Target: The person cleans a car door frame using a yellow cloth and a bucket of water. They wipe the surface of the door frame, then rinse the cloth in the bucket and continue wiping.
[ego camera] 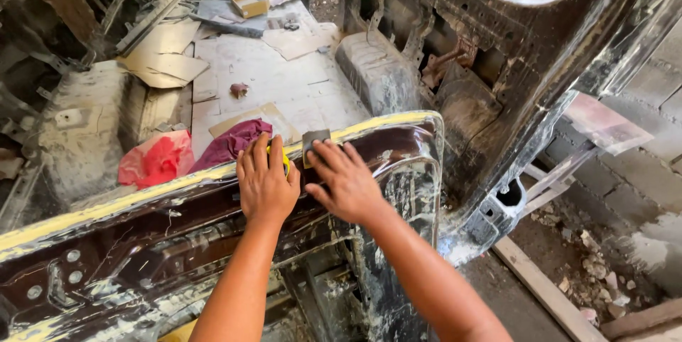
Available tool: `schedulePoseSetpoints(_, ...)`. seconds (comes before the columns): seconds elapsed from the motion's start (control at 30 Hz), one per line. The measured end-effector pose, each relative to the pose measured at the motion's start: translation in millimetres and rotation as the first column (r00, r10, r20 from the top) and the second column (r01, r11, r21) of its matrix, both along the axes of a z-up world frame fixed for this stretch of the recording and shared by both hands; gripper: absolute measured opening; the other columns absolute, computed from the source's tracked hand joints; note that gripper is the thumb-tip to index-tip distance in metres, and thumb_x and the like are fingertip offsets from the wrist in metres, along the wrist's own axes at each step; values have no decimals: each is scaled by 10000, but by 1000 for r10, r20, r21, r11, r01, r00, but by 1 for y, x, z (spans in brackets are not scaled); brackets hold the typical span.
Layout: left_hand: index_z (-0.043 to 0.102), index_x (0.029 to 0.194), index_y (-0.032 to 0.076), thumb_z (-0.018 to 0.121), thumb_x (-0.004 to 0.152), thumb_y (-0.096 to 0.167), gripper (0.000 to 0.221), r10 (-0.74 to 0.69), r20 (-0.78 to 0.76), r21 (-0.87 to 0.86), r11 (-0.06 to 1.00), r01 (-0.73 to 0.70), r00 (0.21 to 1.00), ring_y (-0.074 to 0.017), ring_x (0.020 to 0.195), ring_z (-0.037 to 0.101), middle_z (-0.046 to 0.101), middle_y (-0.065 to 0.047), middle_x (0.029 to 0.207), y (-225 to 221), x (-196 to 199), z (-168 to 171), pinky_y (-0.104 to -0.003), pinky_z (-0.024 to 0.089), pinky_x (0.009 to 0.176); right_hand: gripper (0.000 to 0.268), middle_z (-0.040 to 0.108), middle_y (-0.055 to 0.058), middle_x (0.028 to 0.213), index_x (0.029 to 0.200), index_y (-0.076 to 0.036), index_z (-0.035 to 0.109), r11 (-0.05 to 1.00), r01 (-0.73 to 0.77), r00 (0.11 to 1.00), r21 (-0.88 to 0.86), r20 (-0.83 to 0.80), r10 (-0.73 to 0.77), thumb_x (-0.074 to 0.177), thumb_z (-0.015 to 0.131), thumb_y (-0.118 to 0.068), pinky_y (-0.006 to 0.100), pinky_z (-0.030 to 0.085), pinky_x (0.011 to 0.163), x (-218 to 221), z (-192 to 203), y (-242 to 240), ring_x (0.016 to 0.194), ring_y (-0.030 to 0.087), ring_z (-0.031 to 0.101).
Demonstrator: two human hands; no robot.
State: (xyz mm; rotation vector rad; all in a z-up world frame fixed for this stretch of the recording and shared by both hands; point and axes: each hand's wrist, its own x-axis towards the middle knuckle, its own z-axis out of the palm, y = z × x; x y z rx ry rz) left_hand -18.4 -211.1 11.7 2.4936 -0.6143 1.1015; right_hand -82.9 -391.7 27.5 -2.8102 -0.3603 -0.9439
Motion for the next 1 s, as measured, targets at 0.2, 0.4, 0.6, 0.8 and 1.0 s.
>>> schedulePoseSetpoints(0.2,543,1402,56,653,897,294,569,58,-38,4,998,-58,998,-360,1348,466,498,-157,1443,-6,-1,2,-541,313,1183,639,443,159,1590,1522,-108,474,879,477,879,27,1,-477,1070,405,-556,580,178,1262,2,-13,-90,1483,288,405)
schedulePoseSetpoints(0.4,542,1388,54,661,859,295,593,14,-30,-17,1000,-14,999,-369,1354,453,490,-167,1435,-2,-3,3,-541,301,1182,800,435,228,1555,1482,21,478,983,182,978,35,101,-185,1008,470,-623,508,207,1207,4,-19,-2,1463,384,371)
schedulePoseSetpoints(0.6,540,1392,47,666,880,283,577,26,-33,-25,999,-26,999,-384,1357,449,484,-176,1439,-4,0,-3,-546,304,1194,601,519,78,1502,1446,-149,556,903,429,888,13,-191,-419,1012,439,-550,532,250,1261,-27,43,-53,1358,267,497)
schedulePoseSetpoints(0.8,548,1398,60,668,871,273,581,-5,-31,-46,999,3,999,-372,1368,450,478,-160,1464,-1,-1,-2,-545,301,1197,566,533,158,1469,1373,-49,573,953,229,973,199,-78,-217,965,572,-442,473,409,1094,-11,25,19,1267,323,537)
schedulePoseSetpoints(1.0,556,1396,55,669,868,269,581,-16,-4,-52,999,15,1000,-379,1358,464,498,-168,1451,0,-1,-1,-546,306,1195,614,518,164,1495,1425,-97,588,999,39,999,-32,12,-38,967,594,-506,538,292,1173,-6,8,-21,1353,345,489)
